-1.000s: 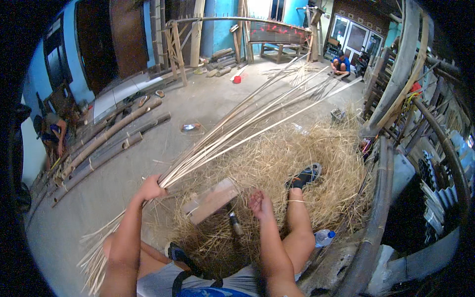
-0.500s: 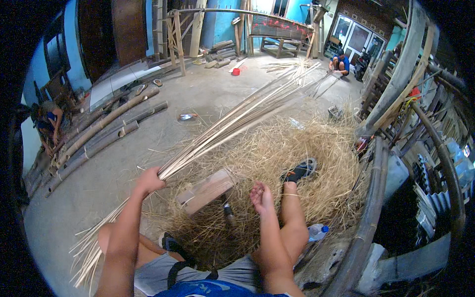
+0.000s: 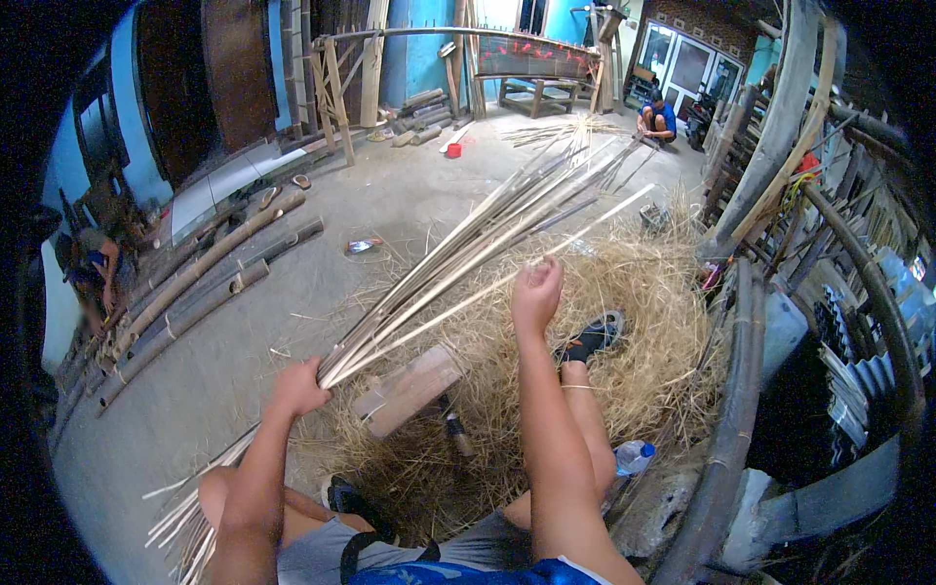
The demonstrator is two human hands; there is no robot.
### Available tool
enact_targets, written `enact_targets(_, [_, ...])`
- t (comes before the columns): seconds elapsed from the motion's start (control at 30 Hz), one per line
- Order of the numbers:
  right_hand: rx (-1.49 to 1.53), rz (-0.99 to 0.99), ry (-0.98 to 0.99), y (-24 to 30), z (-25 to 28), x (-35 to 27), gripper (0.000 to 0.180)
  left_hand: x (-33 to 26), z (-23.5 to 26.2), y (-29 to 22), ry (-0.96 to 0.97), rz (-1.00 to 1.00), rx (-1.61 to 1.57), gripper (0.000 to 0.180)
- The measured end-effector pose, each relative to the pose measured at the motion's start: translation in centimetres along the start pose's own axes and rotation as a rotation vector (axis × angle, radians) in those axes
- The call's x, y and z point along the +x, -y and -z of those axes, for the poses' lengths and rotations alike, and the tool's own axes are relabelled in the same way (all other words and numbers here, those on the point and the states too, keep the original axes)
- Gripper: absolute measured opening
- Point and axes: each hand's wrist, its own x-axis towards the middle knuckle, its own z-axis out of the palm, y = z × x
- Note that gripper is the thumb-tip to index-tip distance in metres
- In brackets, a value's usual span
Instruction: The person splits bamboo strips using a knife and wooden block, then gathers and aligns the strips into a bundle. They stand and place the bundle upright against a rack.
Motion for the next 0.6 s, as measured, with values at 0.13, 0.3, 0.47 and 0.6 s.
enact_targets(0.13, [-0.513,0.273,0.178,4.4,-1.8,4.6,0.052,-0.7,-0.3,-0.7,0.011,-0.064,0.094,0.049])
enact_targets(0.3, [-1.025,0.207,0.597,4.4,-4.0,7.0,0.045,-0.8,-0.8,-0.8,0.068,-0.066,0.063,0.053])
enact_targets(0.47, [-0.232,0.005,0.313,0.5,-4.8,8.6,0.031,-0.4,-1.8,0.0,0.1,-0.048,0.024,0.057])
enact_targets(0.6, [0.508,-0.319,-0.008,-1.2,-4.3,11.6,0.034,-0.1,-2.3,0.6,0.096,-0.034,-0.023,0.059])
